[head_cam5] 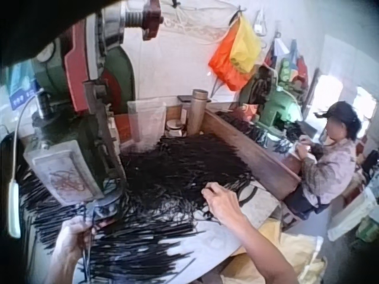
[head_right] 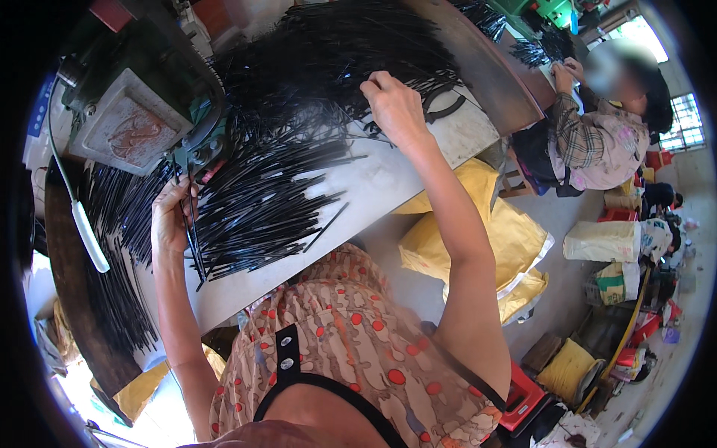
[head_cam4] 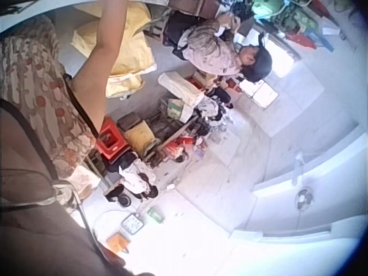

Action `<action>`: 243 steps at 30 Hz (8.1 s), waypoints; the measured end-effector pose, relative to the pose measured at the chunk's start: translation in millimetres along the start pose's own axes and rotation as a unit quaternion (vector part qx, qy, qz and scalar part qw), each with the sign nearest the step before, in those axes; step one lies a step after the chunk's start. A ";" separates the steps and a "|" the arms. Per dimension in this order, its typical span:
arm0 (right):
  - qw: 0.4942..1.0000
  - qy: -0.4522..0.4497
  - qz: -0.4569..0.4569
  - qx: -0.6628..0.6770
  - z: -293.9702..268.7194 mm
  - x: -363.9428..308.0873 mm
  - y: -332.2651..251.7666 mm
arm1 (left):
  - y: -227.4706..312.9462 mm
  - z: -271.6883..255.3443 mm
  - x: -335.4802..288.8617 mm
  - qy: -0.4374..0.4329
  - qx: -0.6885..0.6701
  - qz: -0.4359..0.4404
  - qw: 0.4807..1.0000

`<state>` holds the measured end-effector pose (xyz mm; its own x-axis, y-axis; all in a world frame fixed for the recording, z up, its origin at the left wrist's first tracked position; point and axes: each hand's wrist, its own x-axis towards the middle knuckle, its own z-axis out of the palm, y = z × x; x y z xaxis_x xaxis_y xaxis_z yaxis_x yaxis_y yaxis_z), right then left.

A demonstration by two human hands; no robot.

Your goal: The person repeatedly picks up black plastic strips from the table, feeds them into a machine to attach metal fasteners, and stacks the assembled strips.

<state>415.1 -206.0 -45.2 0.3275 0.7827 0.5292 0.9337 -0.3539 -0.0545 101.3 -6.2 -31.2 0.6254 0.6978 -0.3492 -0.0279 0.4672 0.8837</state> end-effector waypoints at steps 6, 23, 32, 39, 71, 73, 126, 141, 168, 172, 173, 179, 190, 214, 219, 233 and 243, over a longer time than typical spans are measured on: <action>0.986 0.021 -0.159 0.036 -22.2 12.7 -73.6 | -7.4 1.7 1.7 0.014 0.044 0.024 0.999; 0.812 -0.243 0.019 0.530 37.9 46.8 -168.7 | -0.2 6.5 -7.9 0.011 0.022 0.031 0.999; 0.674 -0.274 0.138 0.672 40.1 57.2 -183.5 | 4.0 3.1 -6.2 -0.014 0.035 0.030 0.999; 0.620 -0.286 0.177 0.708 33.1 62.1 -188.2 | 4.0 1.6 -2.1 -0.010 0.011 0.029 0.999; 0.553 -0.326 0.217 0.735 26.4 52.8 -185.4 | 1.4 3.2 -4.1 -0.011 0.029 0.055 0.998; 0.552 -0.315 0.218 0.741 30.2 51.4 -187.9 | 0.3 6.9 -2.7 -0.005 0.025 0.063 0.998; 0.564 -0.301 0.220 0.737 29.3 51.7 -197.8 | 13.4 6.0 -0.7 -0.013 0.061 0.052 0.997; 0.577 -0.298 0.228 0.725 23.2 48.6 -203.1 | 4.5 9.9 -2.8 0.006 0.020 0.075 0.997; 0.608 -0.254 0.225 0.718 32.5 50.4 -209.3 | -10.0 21.5 7.4 0.078 -0.006 0.134 0.988; 0.600 -0.254 0.228 0.724 33.0 52.5 -208.8 | -7.5 22.2 8.0 0.078 -0.013 0.136 0.988; 0.598 -0.255 0.227 0.725 33.0 53.4 -208.6 | -7.1 22.2 8.3 0.078 -0.019 0.136 0.987; 0.600 -0.266 0.237 0.716 36.8 54.5 -207.6 | -7.0 21.5 10.7 0.080 -0.057 0.091 0.991; 0.640 -0.258 0.268 0.672 20.5 48.8 -161.4 | 2.2 21.5 5.3 0.066 -0.033 0.073 0.995; 0.969 -0.201 -0.140 0.017 19.5 33.0 -125.6 | -10.2 12.8 -27.7 0.009 0.700 0.334 0.631; 0.970 -0.180 -0.163 0.018 16.2 32.8 -126.9 | -28.2 41.0 8.6 -0.023 0.734 0.357 0.577; 0.970 -0.177 -0.096 0.139 -3.6 41.6 -136.0 | -9.4 25.5 -14.1 0.027 0.601 0.421 0.679; 0.803 -0.269 0.032 0.530 37.0 55.0 -168.7 | 5.0 10.0 -33.0 0.060 0.351 0.169 0.919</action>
<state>281.0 -84.3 -38.2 0.1286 0.9893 0.0687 0.4167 0.0090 -0.9090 88.2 -32.3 -12.1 0.5818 0.8132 -0.0128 0.3316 -0.2228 0.9167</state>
